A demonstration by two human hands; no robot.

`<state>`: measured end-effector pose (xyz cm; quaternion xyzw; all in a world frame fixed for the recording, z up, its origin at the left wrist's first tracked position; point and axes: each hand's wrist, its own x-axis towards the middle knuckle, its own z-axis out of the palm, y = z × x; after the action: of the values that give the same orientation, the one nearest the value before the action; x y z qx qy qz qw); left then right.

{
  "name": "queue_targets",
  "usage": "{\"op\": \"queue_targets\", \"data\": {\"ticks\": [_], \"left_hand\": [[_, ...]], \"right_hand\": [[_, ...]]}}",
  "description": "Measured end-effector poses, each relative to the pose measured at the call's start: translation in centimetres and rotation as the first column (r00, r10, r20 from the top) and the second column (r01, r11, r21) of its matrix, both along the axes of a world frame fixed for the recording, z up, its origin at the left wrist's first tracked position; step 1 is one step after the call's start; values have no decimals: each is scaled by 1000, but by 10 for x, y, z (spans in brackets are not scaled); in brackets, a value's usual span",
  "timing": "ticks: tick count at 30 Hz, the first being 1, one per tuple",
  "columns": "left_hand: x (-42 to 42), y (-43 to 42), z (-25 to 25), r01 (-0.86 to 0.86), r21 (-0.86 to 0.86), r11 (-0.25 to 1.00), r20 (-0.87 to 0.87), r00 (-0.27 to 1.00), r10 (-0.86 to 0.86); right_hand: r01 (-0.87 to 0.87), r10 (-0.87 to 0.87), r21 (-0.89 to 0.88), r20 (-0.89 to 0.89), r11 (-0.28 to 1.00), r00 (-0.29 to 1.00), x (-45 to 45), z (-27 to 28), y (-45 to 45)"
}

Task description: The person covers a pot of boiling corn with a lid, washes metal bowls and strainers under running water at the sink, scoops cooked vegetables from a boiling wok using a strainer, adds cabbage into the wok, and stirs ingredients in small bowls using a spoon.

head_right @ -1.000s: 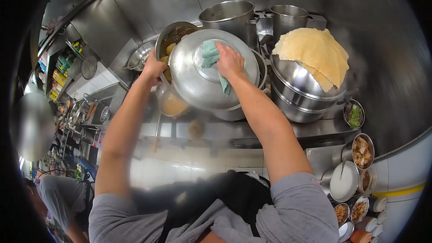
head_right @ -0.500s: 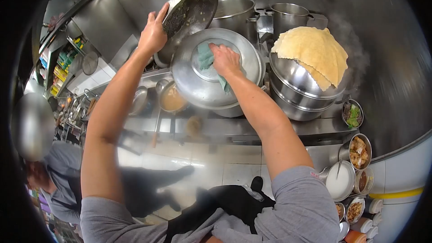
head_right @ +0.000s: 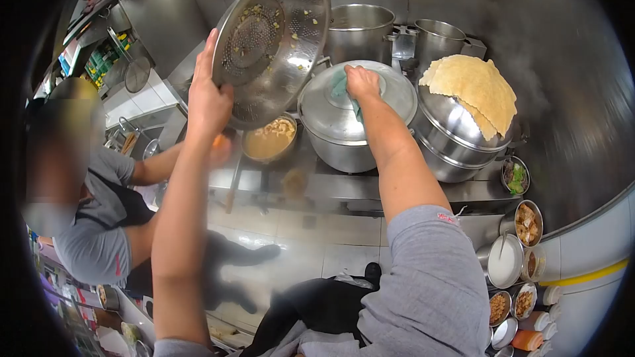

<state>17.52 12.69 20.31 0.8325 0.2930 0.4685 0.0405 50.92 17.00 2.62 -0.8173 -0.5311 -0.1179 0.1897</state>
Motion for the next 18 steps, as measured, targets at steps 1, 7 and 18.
{"op": "queue_targets", "data": {"ticks": [1,7,18], "left_hand": [[-8,-8,-2,-5,-1,1000,4,1000,5],[-61,-69,-46,95,-227,969,161,985,-58],[-164,-204,-182,-334,-531,779,-239,941,241]], "right_hand": [[-5,5,-1,4,1000,1000,0,-3,1],[31,-30,11,-29,999,999,11,-25,23],[2,27,151,-195,989,981,73,42,30]]}}
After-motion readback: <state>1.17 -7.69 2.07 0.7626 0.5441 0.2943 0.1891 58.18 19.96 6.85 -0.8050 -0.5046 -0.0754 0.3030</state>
